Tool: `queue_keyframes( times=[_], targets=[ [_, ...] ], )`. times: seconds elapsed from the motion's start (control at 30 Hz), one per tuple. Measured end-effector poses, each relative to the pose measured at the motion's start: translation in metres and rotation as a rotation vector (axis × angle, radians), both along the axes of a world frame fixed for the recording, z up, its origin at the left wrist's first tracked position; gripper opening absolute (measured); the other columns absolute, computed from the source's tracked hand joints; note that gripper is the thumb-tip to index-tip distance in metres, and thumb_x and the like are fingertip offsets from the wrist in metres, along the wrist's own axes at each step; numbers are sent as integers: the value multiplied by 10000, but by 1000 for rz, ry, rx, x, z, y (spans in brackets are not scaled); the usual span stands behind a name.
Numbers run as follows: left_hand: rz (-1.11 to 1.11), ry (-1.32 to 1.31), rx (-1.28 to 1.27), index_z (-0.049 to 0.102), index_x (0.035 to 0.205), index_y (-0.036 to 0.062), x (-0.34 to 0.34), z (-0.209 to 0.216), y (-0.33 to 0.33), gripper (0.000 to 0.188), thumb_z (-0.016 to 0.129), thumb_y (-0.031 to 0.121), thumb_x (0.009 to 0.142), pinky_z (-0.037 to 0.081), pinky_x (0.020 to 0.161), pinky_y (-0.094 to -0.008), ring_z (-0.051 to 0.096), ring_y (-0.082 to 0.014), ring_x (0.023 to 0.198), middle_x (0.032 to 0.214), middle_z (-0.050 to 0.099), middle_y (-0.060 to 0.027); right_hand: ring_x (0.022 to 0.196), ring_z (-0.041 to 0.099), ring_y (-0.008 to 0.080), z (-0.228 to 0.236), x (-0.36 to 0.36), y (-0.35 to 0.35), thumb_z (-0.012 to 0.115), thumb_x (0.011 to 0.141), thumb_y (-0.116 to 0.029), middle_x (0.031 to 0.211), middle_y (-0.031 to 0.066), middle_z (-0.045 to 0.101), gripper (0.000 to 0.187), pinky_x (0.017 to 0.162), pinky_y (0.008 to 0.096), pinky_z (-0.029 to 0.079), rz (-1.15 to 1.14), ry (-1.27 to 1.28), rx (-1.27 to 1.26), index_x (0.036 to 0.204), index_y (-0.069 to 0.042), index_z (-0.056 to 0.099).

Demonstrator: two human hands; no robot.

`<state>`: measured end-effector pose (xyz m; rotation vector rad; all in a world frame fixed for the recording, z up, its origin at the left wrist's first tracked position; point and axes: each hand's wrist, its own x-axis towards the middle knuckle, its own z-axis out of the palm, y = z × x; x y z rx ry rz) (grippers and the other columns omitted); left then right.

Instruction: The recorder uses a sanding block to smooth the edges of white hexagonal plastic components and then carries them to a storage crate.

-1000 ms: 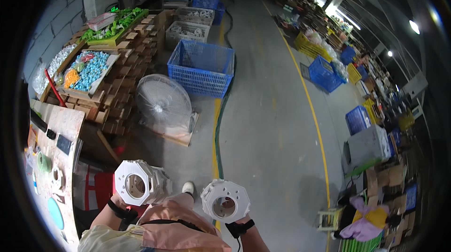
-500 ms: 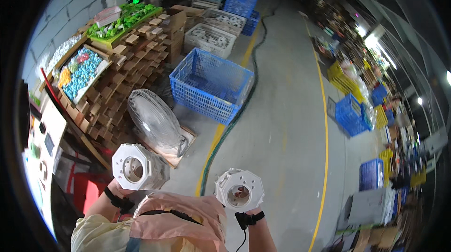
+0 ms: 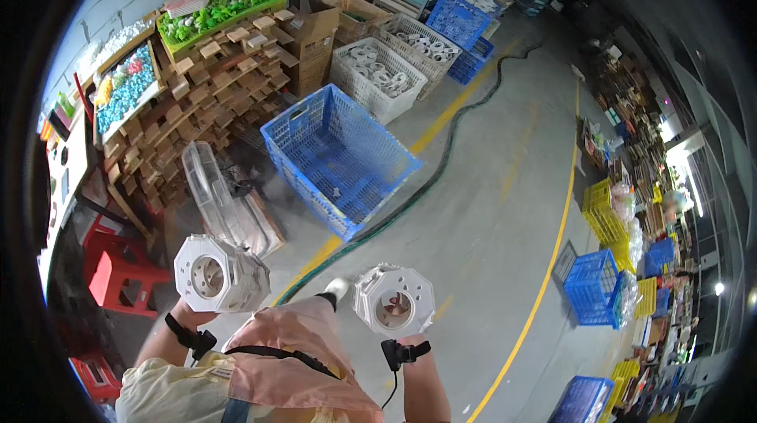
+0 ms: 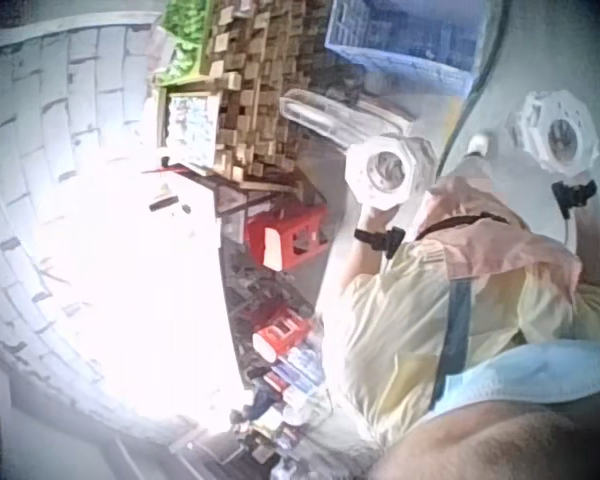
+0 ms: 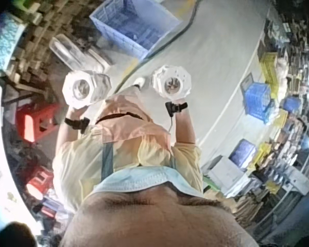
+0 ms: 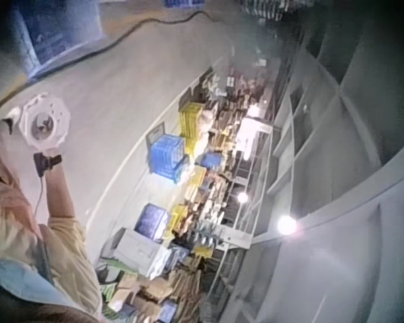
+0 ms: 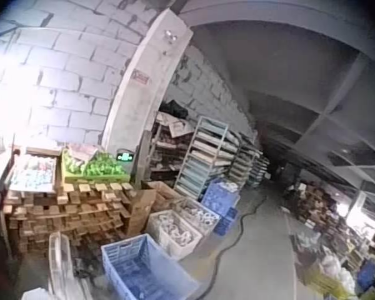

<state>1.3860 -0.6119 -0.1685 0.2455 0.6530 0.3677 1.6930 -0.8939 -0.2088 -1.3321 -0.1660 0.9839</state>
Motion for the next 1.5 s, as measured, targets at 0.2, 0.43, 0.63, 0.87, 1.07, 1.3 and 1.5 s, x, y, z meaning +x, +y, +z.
queue_keyframes(
  times=[0.2, 0.43, 0.63, 0.87, 1.07, 1.3, 1.5],
  targets=[
    [143, -36, -2, 520, 1169, 52, 153, -45, -3, 348, 510, 263, 891, 441, 931, -399, 556, -228, 1046, 1167, 561, -92, 1166, 454, 194, -35, 167, 4, 722, 721, -140, 1267, 62, 473, 668, 944, 334, 420, 64, 9, -41, 1304, -102, 398],
    [273, -51, 21, 513, 1174, 55, 335, -54, -3, 356, 513, 267, 888, 433, 939, -403, 551, -229, 1051, 1168, 560, -87, 1164, 456, 194, -40, 358, 20, 726, 716, -138, 1266, 61, 475, 671, 942, 335, 423, 138, 9, -33, 1302, -103, 400],
    [453, -86, 33, 508, 1178, 57, 461, -88, -12, 363, 516, 271, 886, 425, 946, -407, 547, -230, 1055, 1169, 558, -83, 1163, 457, 194, -75, 527, 69, 729, 712, -137, 1264, 60, 475, 674, 940, 335, 426, 297, -14, 14, 1301, -104, 403],
    [715, -63, 130, 478, 1242, 117, 607, -95, -60, 524, 643, 314, 786, 391, 959, -487, 502, -265, 1123, 1223, 533, -69, 1162, 459, 195, -110, 713, 162, 733, 707, -135, 1263, 58, 477, 677, 937, 336, 429, 660, 0, 57, 1299, -105, 405],
    [980, 76, 124, 518, 1173, 102, 673, -68, -79, 379, 584, 283, 846, 462, 886, -378, 567, -183, 1009, 1135, 575, -49, 1160, 460, 195, -120, 776, 267, 736, 703, -134, 1262, 57, 478, 680, 935, 337, 432, 909, 71, 72, 1297, -106, 407],
    [1296, 55, 118, 514, 1174, 107, 698, -109, -56, 359, 523, 316, 883, 448, 917, -370, 550, -192, 1042, 1168, 554, -57, 1159, 462, 195, -162, 772, 412, 740, 698, -132, 1260, 56, 479, 683, 932, 337, 435, 1155, 67, 80, 1295, -107, 410],
    [1655, 111, 94, 504, 1200, 122, 714, -109, -32, 393, 532, 335, 871, 429, 941, -401, 530, -210, 1080, 1206, 533, -51, 1157, 463, 195, -146, 723, 552, 743, 694, -131, 1259, 55, 480, 686, 930, 338, 438, 1415, 72, 42, 1294, -108, 412]
  ],
)
